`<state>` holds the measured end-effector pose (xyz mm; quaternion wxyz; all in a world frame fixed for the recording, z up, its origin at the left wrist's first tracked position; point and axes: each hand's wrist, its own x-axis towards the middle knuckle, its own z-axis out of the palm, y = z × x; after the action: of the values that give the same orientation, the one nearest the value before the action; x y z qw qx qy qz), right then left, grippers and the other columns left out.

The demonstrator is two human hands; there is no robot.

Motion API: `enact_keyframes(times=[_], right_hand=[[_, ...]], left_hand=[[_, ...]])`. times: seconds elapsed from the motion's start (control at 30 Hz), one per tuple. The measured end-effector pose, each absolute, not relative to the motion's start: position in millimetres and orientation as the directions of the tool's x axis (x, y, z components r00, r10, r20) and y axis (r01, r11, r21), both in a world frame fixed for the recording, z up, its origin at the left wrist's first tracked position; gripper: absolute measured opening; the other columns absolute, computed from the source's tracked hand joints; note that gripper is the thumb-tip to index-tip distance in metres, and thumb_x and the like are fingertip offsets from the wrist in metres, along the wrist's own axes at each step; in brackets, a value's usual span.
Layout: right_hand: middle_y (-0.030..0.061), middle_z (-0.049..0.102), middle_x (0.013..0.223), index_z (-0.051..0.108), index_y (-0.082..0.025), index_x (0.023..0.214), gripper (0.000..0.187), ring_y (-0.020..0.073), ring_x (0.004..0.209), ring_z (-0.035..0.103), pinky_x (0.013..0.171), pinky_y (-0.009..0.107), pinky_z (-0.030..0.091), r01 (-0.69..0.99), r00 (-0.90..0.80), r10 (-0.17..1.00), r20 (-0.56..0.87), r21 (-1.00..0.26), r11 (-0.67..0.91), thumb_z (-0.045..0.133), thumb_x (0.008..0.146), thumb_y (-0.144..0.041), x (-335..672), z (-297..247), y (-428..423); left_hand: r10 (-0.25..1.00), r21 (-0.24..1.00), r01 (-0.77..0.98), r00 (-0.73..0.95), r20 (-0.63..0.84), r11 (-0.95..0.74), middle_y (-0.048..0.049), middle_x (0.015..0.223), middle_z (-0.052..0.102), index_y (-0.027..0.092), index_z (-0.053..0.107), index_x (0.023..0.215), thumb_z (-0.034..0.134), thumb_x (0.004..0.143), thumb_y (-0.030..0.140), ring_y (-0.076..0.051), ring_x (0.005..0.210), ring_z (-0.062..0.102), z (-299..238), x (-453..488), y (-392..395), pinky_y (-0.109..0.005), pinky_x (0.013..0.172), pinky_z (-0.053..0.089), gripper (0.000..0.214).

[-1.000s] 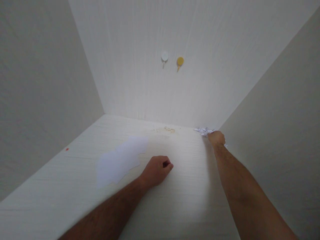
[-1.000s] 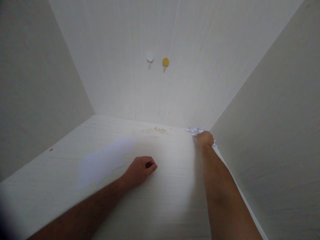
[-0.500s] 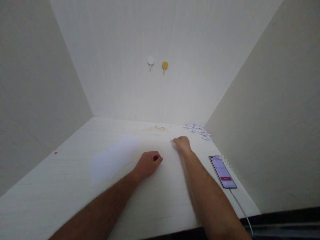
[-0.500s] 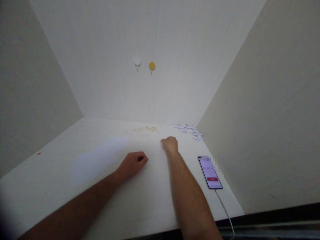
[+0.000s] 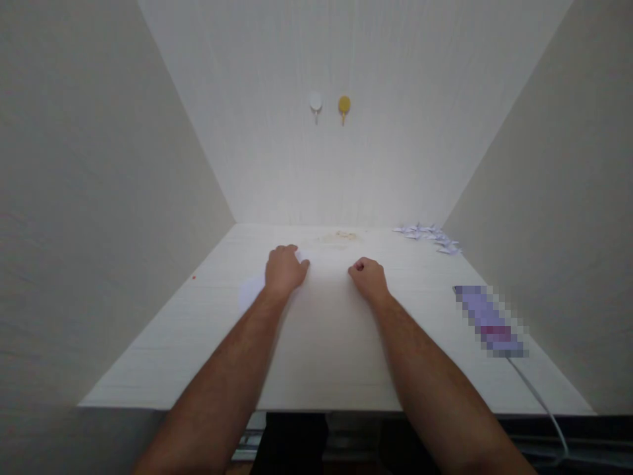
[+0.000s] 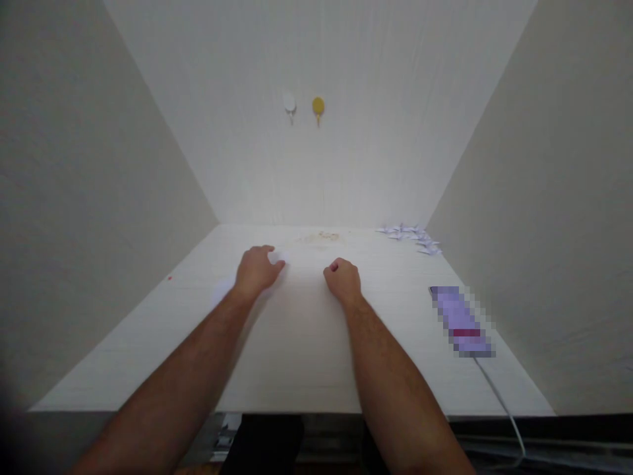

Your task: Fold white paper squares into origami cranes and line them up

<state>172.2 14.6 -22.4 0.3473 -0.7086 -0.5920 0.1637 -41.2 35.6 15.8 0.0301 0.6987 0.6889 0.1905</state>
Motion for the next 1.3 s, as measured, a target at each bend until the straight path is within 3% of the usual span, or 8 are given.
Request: enact_keyframes(times=[0.07,0.13,0.4,0.7,0.9,1.07,1.2,1.3], right_hand=[[0.0022,0.068,0.071,0.063,-0.02,0.068,0.012,0.0151,0.069,0.058,0.065,0.025,0.041,0.741,0.244,0.952,0.185,-0.669,-0.06,0.055,0.075,-0.025,170.6,-22.4,14.4],[0.0024,0.069,0.072,0.064,-0.02,0.069,0.012,0.0151,0.069,0.058,0.065,0.025,0.041,0.745,0.245,0.953,0.178,-0.663,-0.068,0.055,0.076,-0.025,169.1,-22.3,14.5],[0.0035,0.069,0.075,0.065,-0.02,0.072,0.013,0.0157,0.071,0.059,0.067,0.025,0.042,0.737,0.236,0.957,0.168,-0.673,-0.064,0.055,0.077,-0.025,170.2,-22.1,14.5],[0.0037,0.069,0.076,0.065,-0.02,0.071,0.013,0.0153,0.072,0.058,0.068,0.025,0.042,0.735,0.216,0.96,0.178,-0.677,-0.04,0.055,0.078,-0.025,169.8,-23.5,13.3],[0.0034,0.069,0.076,0.065,-0.02,0.071,0.012,0.0154,0.071,0.058,0.068,0.026,0.042,0.73,0.206,0.961,0.182,-0.683,-0.027,0.055,0.077,-0.025,169.4,-23.4,12.7],[0.0038,0.069,0.077,0.065,-0.02,0.072,0.012,0.0149,0.071,0.058,0.068,0.025,0.042,0.74,0.203,0.964,0.172,-0.672,-0.036,0.055,0.077,-0.024,169.1,-22.1,13.4],[0.0038,0.069,0.076,0.066,-0.02,0.071,0.012,0.0151,0.072,0.059,0.069,0.025,0.044,0.736,0.214,0.963,0.166,-0.676,-0.047,0.056,0.076,-0.023,169.6,-22.6,14.0],[0.0031,0.068,0.073,0.065,-0.019,0.069,0.011,0.015,0.072,0.06,0.07,0.026,0.046,0.679,0.214,0.959,0.187,-0.734,-0.008,0.058,0.076,-0.024,167.8,-21.9,13.5]], left_hand=[[0.991,0.196,0.972,-0.135,0.025,0.127,-0.0248,0.124,0.06,0.011,0.06,0.119,0.071,0.065,0.057,-0.041,0.115,0.055,22.7,-61.5,49.2,-0.047,0.089,0.047,0.072],[0.979,0.132,0.973,-0.175,-0.102,0.188,-0.0267,0.127,0.058,0.011,0.057,0.122,0.076,0.057,0.061,-0.044,0.115,0.055,25.8,-77.7,59.5,-0.05,0.087,0.048,0.084],[0.972,0.054,0.992,-0.097,-0.214,0.111,-0.024,0.123,0.062,0.013,0.061,0.116,0.075,0.057,0.061,-0.04,0.11,0.061,25.8,-99.1,72.1,-0.041,0.082,0.05,0.078],[0.987,0.104,0.994,-0.03,-0.157,0.047,-0.0233,0.128,0.06,0.014,0.049,0.13,0.079,0.054,0.052,-0.039,0.115,0.058,22.4,-105.5,70.7,-0.043,0.088,0.046,0.09],[0.982,0.155,0.988,0.052,-0.181,-0.023,-0.0154,0.12,0.066,0.019,0.062,0.115,0.075,0.057,0.046,-0.034,0.113,0.059,19.1,-108.6,72.3,-0.036,0.087,0.046,0.065],[0.989,0.199,0.973,0.133,-0.071,-0.116,-0.0139,0.113,0.067,0.017,0.06,0.11,0.074,0.059,0.041,-0.028,0.098,0.063,14.3,-106.7,68.4,-0.032,0.078,0.046,0.058],[0.993,0.218,0.968,0.121,0.015,-0.121,-0.0089,0.104,0.069,0.02,0.062,0.097,0.07,0.064,0.041,-0.025,0.093,0.062,14.9,-105.5,67.2,-0.031,0.075,0.045,0.04],[0.994,0.327,0.939,0.089,0.058,-0.103,-0.0064,0.09,0.069,0.019,0.063,0.086,0.069,0.067,0.042,-0.023,0.085,0.062,21.4,-102.0,65.7,-0.031,0.071,0.044,0.031]])
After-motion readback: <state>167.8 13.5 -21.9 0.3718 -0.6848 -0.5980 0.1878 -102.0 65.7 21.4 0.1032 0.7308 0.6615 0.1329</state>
